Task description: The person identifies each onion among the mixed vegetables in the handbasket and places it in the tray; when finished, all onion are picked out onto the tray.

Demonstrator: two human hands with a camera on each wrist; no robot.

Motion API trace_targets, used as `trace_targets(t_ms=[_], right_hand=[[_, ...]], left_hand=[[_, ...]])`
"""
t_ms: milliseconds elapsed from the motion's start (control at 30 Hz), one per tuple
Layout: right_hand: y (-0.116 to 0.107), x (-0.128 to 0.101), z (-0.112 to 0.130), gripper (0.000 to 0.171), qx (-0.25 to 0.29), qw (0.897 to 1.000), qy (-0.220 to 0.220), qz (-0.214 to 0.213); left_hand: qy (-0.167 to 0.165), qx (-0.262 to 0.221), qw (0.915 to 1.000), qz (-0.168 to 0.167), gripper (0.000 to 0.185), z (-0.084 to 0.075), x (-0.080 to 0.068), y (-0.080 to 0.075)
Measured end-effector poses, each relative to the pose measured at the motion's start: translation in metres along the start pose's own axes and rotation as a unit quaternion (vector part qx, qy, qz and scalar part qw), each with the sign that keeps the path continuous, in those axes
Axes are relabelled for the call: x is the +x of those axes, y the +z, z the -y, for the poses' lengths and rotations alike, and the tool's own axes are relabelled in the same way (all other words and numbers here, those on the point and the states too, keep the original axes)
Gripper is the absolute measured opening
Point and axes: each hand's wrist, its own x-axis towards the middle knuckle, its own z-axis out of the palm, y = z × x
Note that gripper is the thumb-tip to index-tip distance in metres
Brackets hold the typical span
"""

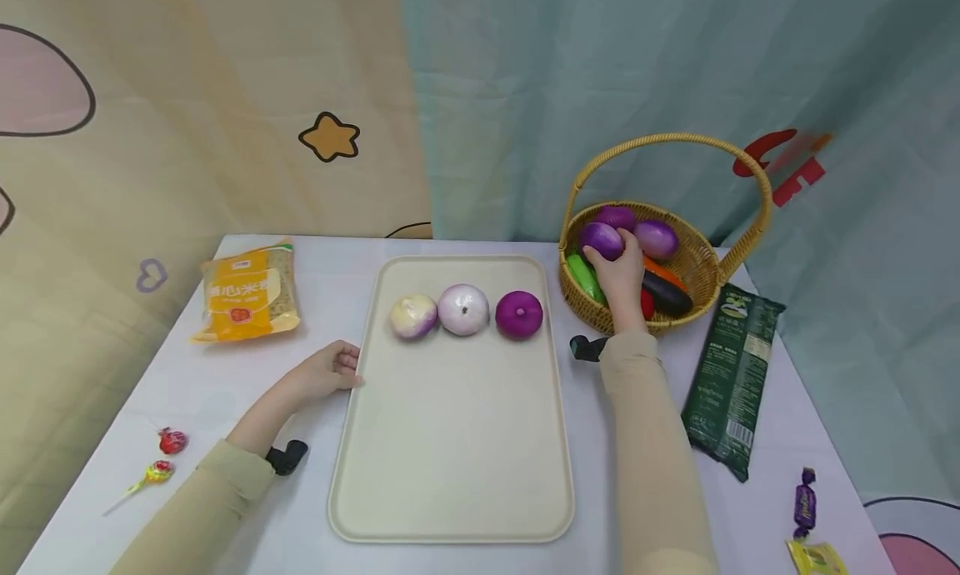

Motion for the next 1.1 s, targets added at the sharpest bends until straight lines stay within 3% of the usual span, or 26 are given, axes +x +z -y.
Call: trace_targets(t_ms=[167,333,467,567,767,933,1100], right_hand=[[-0.002,-0.002,0.002,0.076,0.001,1.000,-0.005,-0.022],[-0.021,-0.014,0.012,0.078,0.007,0.999,0.006,-0.048],[-0.035,-0.036,0.026,0.084,0.012,1.000,0.013,-0.017],[-0.034,-0.058,0.036,0.084,0.010,1.000,-0.006,0.019],[-0.003,-0.105,0.046,0.071,0.036,0.992,-0.056,0.110],[0.038,-0.139,0.047,0.062,0.052,0.973,-0.066,0.217],[0.078,-0.164,0.047,0.060,0.038,0.956,-0.066,0.285]], left_hand=[[0.006,-0.003,1.0000,0.002,0.044,-0.001,-0.001,0.000],[0.013,0.000,0.9999,0.005,0.044,-0.002,0.000,0.001],[0.006,0.009,0.9999,0.004,0.044,-0.003,0.002,-0.001],[0.002,0.005,1.0000,0.003,0.044,-0.003,0.002,0.000],[0.004,0.005,1.0000,0.000,0.044,-0.003,0.002,0.001],[0.002,0.009,1.0000,0.000,0.045,-0.005,0.000,0.000],[0.000,0.007,1.0000,-0.001,0.045,-0.006,-0.002,-0.001]])
